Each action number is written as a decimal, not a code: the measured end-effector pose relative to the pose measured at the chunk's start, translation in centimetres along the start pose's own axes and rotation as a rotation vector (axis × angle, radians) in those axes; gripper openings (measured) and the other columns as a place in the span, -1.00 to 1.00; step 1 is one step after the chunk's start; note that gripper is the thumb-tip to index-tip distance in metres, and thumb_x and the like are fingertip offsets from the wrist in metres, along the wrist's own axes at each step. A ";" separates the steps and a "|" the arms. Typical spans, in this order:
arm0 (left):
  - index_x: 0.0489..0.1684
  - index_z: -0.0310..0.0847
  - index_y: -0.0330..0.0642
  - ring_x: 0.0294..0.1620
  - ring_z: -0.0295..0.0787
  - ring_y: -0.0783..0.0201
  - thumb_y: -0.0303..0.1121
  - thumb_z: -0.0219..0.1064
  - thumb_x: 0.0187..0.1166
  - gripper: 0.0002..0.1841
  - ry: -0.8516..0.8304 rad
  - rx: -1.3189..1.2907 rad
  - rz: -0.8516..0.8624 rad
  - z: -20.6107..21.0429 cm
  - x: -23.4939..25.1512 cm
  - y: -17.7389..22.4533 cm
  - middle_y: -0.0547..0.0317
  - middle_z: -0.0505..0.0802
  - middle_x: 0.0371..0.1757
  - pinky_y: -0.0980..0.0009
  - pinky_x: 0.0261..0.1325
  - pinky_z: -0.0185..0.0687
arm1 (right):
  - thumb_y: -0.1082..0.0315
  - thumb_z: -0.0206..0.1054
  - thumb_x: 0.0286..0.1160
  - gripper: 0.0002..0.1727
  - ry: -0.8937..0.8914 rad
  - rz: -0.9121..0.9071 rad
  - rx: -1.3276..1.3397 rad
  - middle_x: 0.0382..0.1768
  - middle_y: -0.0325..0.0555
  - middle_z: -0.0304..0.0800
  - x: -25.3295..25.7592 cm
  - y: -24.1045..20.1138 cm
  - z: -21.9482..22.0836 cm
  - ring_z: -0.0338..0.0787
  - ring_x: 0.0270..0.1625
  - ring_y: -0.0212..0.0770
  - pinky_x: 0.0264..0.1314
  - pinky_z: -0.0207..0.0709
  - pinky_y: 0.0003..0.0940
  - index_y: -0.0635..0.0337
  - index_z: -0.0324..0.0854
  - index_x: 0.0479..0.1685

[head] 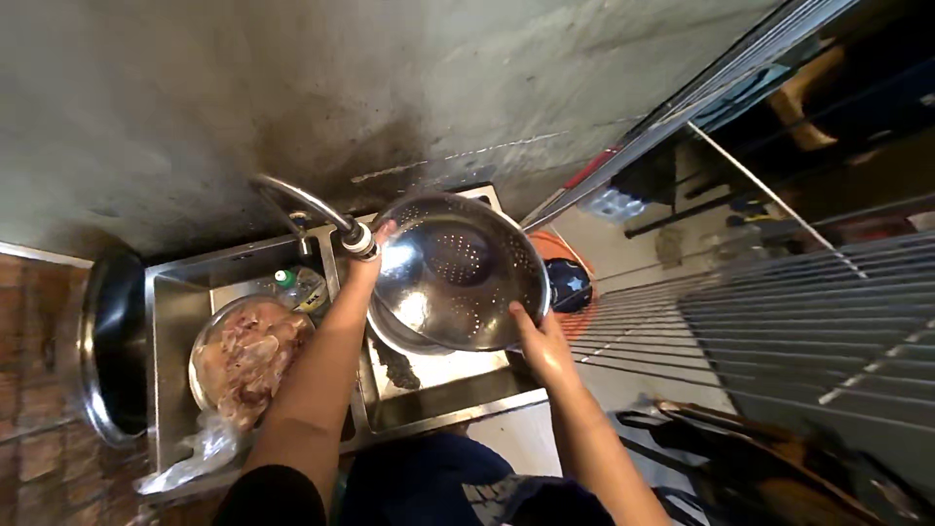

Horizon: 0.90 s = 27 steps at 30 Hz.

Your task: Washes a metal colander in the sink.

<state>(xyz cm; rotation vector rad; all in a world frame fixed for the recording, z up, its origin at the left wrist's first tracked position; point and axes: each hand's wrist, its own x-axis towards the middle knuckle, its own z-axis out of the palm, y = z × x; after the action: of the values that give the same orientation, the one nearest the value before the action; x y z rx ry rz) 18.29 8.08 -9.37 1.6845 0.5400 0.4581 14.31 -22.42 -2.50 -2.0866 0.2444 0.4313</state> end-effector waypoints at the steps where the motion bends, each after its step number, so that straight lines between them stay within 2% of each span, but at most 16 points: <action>1: 0.13 0.73 -0.39 0.24 0.81 0.24 -0.29 0.54 0.51 -0.63 0.015 0.018 0.032 -0.2 -0.2 -0.2 -0.05 0.89 0.11 0.27 0.49 0.61 | -0.01 0.22 0.74 -0.40 -0.025 0.070 -0.031 0.29 0.12 0.75 0.5 0.3 0.1 0.75 0.33 -0.09 0.44 0.57 0.02 0.22 0.46 0.59; 3: 0.18 0.65 -0.44 0.27 0.78 0.20 -0.23 0.60 0.46 -0.51 0.029 0.075 0.020 -0.7 -0.7 -0.2 -0.11 0.86 0.14 0.26 0.51 0.58 | 0.02 0.13 0.81 -0.49 -0.043 0.140 -0.073 0.15 0.12 0.79 1.0 0.8 0.6 0.77 0.22 -0.07 0.37 0.57 0.06 0.26 0.59 0.40; 5: 0.23 0.62 -0.48 0.30 0.77 0.11 -0.23 0.58 0.47 -0.48 0.026 0.185 -0.033 -1.7 -1.2 -0.4 -0.19 0.84 0.17 0.17 0.52 0.58 | 0.04 0.11 0.83 -0.51 -0.033 0.202 -0.028 0.10 0.12 0.78 0.5 1.1 1.8 0.77 0.15 -0.08 0.30 0.59 0.02 0.29 0.60 0.35; 7: 0.29 0.62 -0.42 0.30 0.78 0.01 -0.17 0.56 0.50 -0.46 -0.011 0.289 -0.188 -2.9 -2.1 -1.2 -0.22 0.83 0.19 0.02 0.49 0.61 | 0.09 0.15 0.83 -0.54 0.008 0.282 0.167 0.05 0.08 0.80 -0.5 1.3 3.6 0.84 0.01 -0.17 0.10 0.75 -0.13 0.31 0.54 0.37; 9: 0.41 0.54 -0.41 0.31 0.74 -0.13 -0.03 0.49 0.56 -0.36 -0.058 0.273 -0.401 -2.9 -3.8 -2.0 -0.30 0.80 0.23 -0.14 0.46 0.58 | 0.17 0.14 0.84 -0.55 0.050 0.340 0.466 0.05 0.14 0.79 -0.8 1.1 5.7 0.91 -0.09 -0.10 -0.12 0.87 -0.14 0.33 0.40 0.47; 11: 0.52 0.43 -0.43 0.35 0.71 -0.13 -0.03 0.50 0.54 -0.27 -0.081 0.129 -0.589 -1.4 -7.6 -2.6 -0.34 0.75 0.31 -0.10 0.45 0.58 | 0.22 0.10 0.86 -0.58 0.060 0.363 0.713 0.02 0.18 0.77 -1.2 0.8 8.1 0.89 -0.16 -0.05 -0.22 0.85 -0.13 0.33 0.33 0.49; 12: 0.55 0.38 -0.42 0.38 0.71 -0.07 -0.11 0.54 0.52 -0.27 -0.092 -0.014 -0.689 -0.3 -9.5 -2.6 -0.31 0.73 0.35 -0.03 0.44 0.64 | 0.24 0.08 0.87 -0.58 0.041 0.363 0.819 0.03 0.18 0.77 -1.3 0.6 9.3 0.89 -0.14 -0.05 -0.19 0.85 -0.14 0.34 0.30 0.50; 15: 0.57 0.31 -0.38 0.26 0.78 -0.03 -0.39 0.54 0.49 -0.33 -0.108 -0.461 -0.944 2.3 -12.7 -1.5 -0.26 0.74 0.32 0.03 0.24 0.78 | 0.29 0.05 0.87 -0.56 -0.062 0.332 1.016 0.16 0.21 0.72 -1.5 1.3 11.8 0.86 0.06 0.00 0.08 0.82 -0.08 0.35 0.22 0.57; 17: 0.56 0.32 -0.38 0.25 0.77 -0.03 -0.49 0.51 0.47 -0.35 -0.115 -0.484 -0.999 1.9 -11.5 -1.3 -0.26 0.73 0.32 0.05 0.23 0.77 | 0.30 0.16 0.82 -0.47 -0.074 0.301 0.926 0.29 0.27 0.68 -1.4 2.6 10.9 0.85 0.18 0.10 0.13 0.83 0.04 0.33 0.16 0.65; 19: 0.58 0.32 -0.39 0.31 0.70 -0.04 -0.46 0.52 0.46 -0.33 -0.177 -0.313 -0.952 0.3 -9.0 -2.1 -0.27 0.69 0.37 0.05 0.29 0.70 | 0.31 0.24 0.73 -0.34 -0.041 0.184 0.782 0.41 0.22 0.59 -1.2 3.9 8.1 0.79 0.27 0.10 0.17 0.80 0.10 0.22 0.07 0.74; 20: 0.60 0.33 -0.40 0.39 0.66 -0.09 -0.40 0.54 0.47 -0.31 -0.209 -0.212 -0.910 -0.6 -7.4 -2.5 -0.30 0.66 0.43 -0.02 0.36 0.65 | 0.30 0.28 0.68 -0.26 -0.018 0.110 0.713 0.47 0.20 0.54 -0.9 4.2 6.4 0.77 0.29 0.09 0.17 0.80 0.10 0.17 0.01 0.80; 22: 0.50 0.42 -0.45 0.39 0.62 -0.21 -0.33 0.52 0.48 -0.37 -0.229 -0.059 -0.776 -1.7 -4.2 -2.9 -0.38 0.66 0.39 -0.20 0.38 0.56 | 0.25 0.31 0.64 -0.17 0.015 0.006 0.576 0.48 0.19 0.50 -0.2 3.9 3.3 0.79 0.23 0.05 0.12 0.82 0.01 0.17 -0.06 0.83; 23: 0.40 0.51 -0.48 0.34 0.63 -0.20 -0.35 0.48 0.51 -0.47 -0.228 -0.002 -0.673 -1.8 -2.8 -2.4 -0.38 0.70 0.32 -0.19 0.38 0.54 | 0.21 0.30 0.64 -0.20 0.024 -0.024 0.488 0.42 0.17 0.55 0.0 3.5 2.1 0.82 0.17 0.00 0.08 0.83 -0.06 0.22 -0.01 0.80; 25: 0.35 0.56 -0.44 0.40 0.66 -0.03 -0.39 0.48 0.53 -0.53 -0.255 0.109 -0.383 -1.7 -0.5 -1.1 -0.27 0.75 0.32 0.02 0.52 0.51 | 0.17 0.24 0.67 -0.42 0.042 -0.034 0.242 0.23 0.11 0.73 0.4 2.3 0.7 0.89 0.03 -0.08 -0.06 0.87 -0.12 0.30 0.35 0.59; 26: 0.40 0.55 -0.44 0.48 0.62 -0.04 -0.37 0.47 0.55 -0.51 -0.290 0.191 -0.225 -1.4 0.7 -1.2 -0.29 0.73 0.37 0.04 0.62 0.42 | 0.20 0.21 0.67 -0.50 0.028 -0.014 0.068 0.15 0.11 0.76 0.6 1.8 0.4 0.88 -0.01 -0.09 -0.08 0.85 -0.08 0.30 0.46 0.49; 27: 0.38 0.61 -0.41 0.49 0.63 -0.04 -0.33 0.46 0.55 -0.53 -0.297 0.239 -0.080 -0.6 2.0 -2.3 -0.27 0.75 0.37 0.06 0.64 0.41 | 0.20 0.22 0.70 -0.55 0.004 0.035 -0.109 0.13 0.15 0.78 0.7 1.2 0.4 0.87 0.02 -0.04 0.02 0.80 0.01 0.28 0.54 0.42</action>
<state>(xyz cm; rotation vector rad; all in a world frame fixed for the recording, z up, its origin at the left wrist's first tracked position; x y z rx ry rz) 19.31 10.04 -11.56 1.9104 0.4530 0.0826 14.50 -22.66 -3.93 -2.1924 0.2650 0.4705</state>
